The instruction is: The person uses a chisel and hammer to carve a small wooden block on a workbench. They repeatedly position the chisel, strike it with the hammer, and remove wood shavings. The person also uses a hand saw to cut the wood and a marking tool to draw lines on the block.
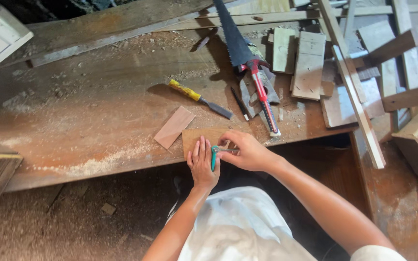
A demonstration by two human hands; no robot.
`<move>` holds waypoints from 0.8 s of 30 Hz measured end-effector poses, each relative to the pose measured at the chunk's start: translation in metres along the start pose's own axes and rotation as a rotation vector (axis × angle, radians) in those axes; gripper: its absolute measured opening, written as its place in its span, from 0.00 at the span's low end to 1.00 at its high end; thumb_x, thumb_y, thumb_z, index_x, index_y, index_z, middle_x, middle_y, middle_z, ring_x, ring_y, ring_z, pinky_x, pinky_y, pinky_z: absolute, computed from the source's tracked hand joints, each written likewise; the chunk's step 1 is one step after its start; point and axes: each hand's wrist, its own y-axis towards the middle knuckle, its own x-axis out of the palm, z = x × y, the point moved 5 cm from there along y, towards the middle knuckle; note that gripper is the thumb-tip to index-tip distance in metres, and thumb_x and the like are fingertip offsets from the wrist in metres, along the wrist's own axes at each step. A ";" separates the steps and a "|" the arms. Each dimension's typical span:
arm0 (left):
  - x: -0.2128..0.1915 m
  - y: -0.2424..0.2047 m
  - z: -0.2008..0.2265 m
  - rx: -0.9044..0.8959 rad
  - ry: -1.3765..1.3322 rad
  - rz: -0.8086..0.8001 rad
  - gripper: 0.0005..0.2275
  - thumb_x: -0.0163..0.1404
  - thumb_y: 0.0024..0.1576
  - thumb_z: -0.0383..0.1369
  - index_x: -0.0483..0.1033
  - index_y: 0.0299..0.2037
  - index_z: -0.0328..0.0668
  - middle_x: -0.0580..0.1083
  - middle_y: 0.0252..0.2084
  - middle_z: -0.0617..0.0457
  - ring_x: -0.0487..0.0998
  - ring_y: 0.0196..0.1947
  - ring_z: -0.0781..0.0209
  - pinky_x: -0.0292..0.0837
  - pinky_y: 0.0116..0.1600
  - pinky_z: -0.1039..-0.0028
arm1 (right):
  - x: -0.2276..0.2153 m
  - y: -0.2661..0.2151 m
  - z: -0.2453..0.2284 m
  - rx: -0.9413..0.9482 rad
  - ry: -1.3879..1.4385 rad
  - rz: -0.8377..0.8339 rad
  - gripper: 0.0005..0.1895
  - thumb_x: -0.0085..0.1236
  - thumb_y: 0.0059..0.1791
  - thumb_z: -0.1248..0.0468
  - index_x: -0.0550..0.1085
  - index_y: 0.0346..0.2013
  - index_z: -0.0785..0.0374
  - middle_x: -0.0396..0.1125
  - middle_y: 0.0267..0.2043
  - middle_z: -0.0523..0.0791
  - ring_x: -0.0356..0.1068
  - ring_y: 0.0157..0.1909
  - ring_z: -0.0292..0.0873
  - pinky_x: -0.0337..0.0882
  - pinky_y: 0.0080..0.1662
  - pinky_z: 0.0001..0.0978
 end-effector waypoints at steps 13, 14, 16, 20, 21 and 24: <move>-0.017 -0.005 0.023 -0.183 -0.041 0.332 0.20 0.59 0.54 0.33 0.74 0.56 0.39 0.67 0.69 0.44 0.65 0.70 0.46 0.57 0.71 0.52 | 0.037 0.056 0.041 -0.026 0.825 -0.928 0.16 0.56 0.52 0.56 0.71 0.49 0.61 0.72 0.45 0.42 0.70 0.53 0.37 0.69 0.57 0.33; -0.018 -0.008 0.027 -0.213 -0.059 0.390 0.18 0.59 0.53 0.31 0.73 0.52 0.39 0.66 0.70 0.43 0.65 0.71 0.44 0.57 0.72 0.51 | 0.043 0.054 0.048 -0.019 0.783 -0.917 0.15 0.55 0.53 0.55 0.72 0.47 0.63 0.71 0.43 0.42 0.69 0.49 0.36 0.69 0.54 0.32; -0.017 -0.011 0.037 -0.311 -0.108 0.474 0.16 0.60 0.51 0.29 0.73 0.49 0.39 0.66 0.69 0.41 0.66 0.70 0.41 0.60 0.71 0.52 | 0.055 0.051 0.062 -0.011 0.701 -0.899 0.16 0.53 0.55 0.54 0.75 0.42 0.66 0.70 0.37 0.42 0.68 0.41 0.35 0.70 0.47 0.30; -0.007 -0.016 0.067 -0.519 -0.225 0.546 0.23 0.62 0.50 0.28 0.71 0.56 0.36 0.68 0.64 0.41 0.68 0.66 0.38 0.65 0.68 0.56 | 0.078 0.060 0.089 0.150 0.719 -0.882 0.25 0.48 0.59 0.48 0.73 0.28 0.65 0.65 0.24 0.41 0.62 0.26 0.33 0.62 0.31 0.27; -0.007 -0.013 0.071 -0.548 -0.246 0.563 0.26 0.62 0.49 0.29 0.70 0.59 0.35 0.67 0.63 0.40 0.68 0.64 0.38 0.65 0.67 0.56 | 0.083 0.064 0.094 0.223 0.695 -0.876 0.26 0.48 0.58 0.48 0.72 0.25 0.64 0.64 0.22 0.40 0.60 0.23 0.33 0.60 0.28 0.27; -0.011 -0.008 0.083 -0.557 -0.169 0.577 0.31 0.65 0.45 0.34 0.67 0.59 0.34 0.67 0.63 0.38 0.66 0.65 0.38 0.61 0.69 0.54 | 0.094 0.071 0.093 0.240 0.627 -0.932 0.30 0.46 0.58 0.46 0.66 0.18 0.62 0.58 0.16 0.40 0.54 0.18 0.33 0.54 0.23 0.28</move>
